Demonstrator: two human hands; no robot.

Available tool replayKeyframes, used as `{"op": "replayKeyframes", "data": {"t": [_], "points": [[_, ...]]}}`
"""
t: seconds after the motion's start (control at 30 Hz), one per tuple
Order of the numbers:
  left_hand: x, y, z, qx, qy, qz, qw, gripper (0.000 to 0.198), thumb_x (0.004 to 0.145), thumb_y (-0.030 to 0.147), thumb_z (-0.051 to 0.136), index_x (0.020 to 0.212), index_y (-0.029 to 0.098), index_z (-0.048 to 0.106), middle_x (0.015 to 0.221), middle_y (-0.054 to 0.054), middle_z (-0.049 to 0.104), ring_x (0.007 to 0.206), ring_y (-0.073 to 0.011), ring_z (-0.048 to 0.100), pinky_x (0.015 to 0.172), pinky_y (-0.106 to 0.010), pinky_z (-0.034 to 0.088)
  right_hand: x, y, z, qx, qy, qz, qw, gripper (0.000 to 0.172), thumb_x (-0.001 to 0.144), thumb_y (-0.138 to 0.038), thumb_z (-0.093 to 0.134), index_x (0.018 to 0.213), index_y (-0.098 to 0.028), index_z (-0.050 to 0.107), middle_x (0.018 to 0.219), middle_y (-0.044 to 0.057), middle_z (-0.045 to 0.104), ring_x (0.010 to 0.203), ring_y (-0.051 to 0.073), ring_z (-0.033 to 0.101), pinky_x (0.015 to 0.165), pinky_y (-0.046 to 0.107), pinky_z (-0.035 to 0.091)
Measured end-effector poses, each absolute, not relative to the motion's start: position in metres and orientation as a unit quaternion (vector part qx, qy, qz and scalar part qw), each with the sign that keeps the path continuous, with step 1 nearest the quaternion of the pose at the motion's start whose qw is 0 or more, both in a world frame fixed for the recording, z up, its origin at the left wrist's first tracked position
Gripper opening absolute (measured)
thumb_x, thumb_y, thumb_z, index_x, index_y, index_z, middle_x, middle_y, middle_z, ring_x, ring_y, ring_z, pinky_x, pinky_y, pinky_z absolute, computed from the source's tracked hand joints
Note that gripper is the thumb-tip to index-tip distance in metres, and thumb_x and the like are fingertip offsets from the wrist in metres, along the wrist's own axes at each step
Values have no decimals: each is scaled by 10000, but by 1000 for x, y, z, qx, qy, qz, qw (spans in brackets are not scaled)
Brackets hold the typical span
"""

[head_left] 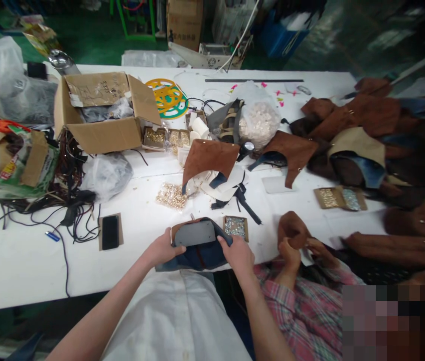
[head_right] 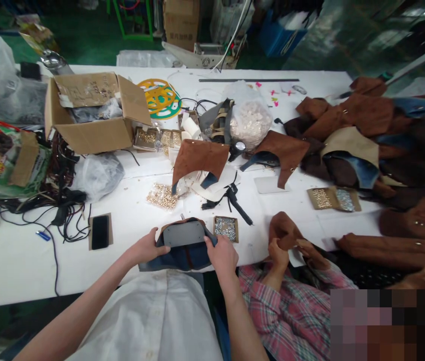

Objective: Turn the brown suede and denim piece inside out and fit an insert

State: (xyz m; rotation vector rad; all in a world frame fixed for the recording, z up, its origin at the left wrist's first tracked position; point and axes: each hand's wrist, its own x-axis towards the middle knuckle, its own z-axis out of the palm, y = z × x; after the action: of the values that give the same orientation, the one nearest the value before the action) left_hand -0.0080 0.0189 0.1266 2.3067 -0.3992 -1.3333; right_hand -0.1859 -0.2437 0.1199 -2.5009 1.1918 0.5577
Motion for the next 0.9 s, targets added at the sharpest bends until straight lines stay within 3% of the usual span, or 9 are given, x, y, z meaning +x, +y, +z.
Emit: {"op": "replayKeyframes", "data": {"t": [0.07, 0.2, 0.27, 0.37, 0.5, 0.67, 0.9], "points": [[-14, 25, 132, 827, -137, -493, 234, 995, 802, 559, 838, 1613, 173, 409, 1420, -219, 718, 1267, -405, 700, 952, -408, 525, -186, -238, 133, -906, 387, 104, 133, 532, 1061, -569, 516, 1381, -171, 664, 1361, 218, 694, 1202, 367, 671, 1000, 485, 518], [-24, 24, 143, 818, -143, -466, 305, 671, 823, 369, 789, 1443, 183, 612, 1379, -157, 753, 1247, -364, 706, 1024, -416, 534, -179, -208, 143, -948, 285, -29, 138, 426, 1078, -330, 502, 1471, -198, 601, 1494, 208, 609, 1359, 370, 556, 1169, 535, 418], [-26, 17, 149, 809, -159, -441, 355, 593, 821, 274, 747, 1400, 184, 655, 1367, -130, 763, 1238, -338, 706, 1055, -414, 534, -169, -188, 127, -956, 211, 21, 203, 375, 1078, -228, 461, 1404, -240, 647, 1381, 162, 675, 1249, 303, 630, 1111, 452, 473], [-25, 2, 160, 795, -173, -434, 386, 554, 814, 215, 719, 1364, 155, 690, 1316, -122, 783, 1181, -320, 716, 1022, -407, 545, -148, -165, 78, -921, 199, 213, 258, 356, 988, -117, 570, 1310, -216, 686, 1243, 131, 732, 1025, 240, 716, 919, 350, 529], [-22, -6, 172, 785, -164, -447, 395, 480, 836, 209, 680, 1311, 161, 730, 1182, -87, 820, 1053, -288, 737, 899, -369, 545, -123, -160, 12, -883, 271, 283, 258, 385, 945, -150, 698, 1319, -63, 669, 1320, 237, 719, 1087, 281, 723, 902, 356, 525], [-25, 0, 178, 761, -130, -473, 425, 425, 855, 239, 654, 1260, 186, 771, 1131, -55, 831, 1009, -275, 738, 854, -342, 544, -114, -172, -29, -861, 311, 267, 300, 524, 881, -363, 859, 1301, -89, 706, 1306, 217, 763, 1147, 313, 725, 951, 365, 526], [-38, -22, 180, 724, -110, -503, 458, 393, 848, 241, 650, 1216, 173, 770, 1053, -54, 819, 945, -257, 730, 839, -345, 557, -108, -174, -47, -815, 385, 234, 364, 370, 747, -193, 914, 1085, -78, 821, 1156, 208, 824, 1099, 331, 764, 953, 365, 530]]}}
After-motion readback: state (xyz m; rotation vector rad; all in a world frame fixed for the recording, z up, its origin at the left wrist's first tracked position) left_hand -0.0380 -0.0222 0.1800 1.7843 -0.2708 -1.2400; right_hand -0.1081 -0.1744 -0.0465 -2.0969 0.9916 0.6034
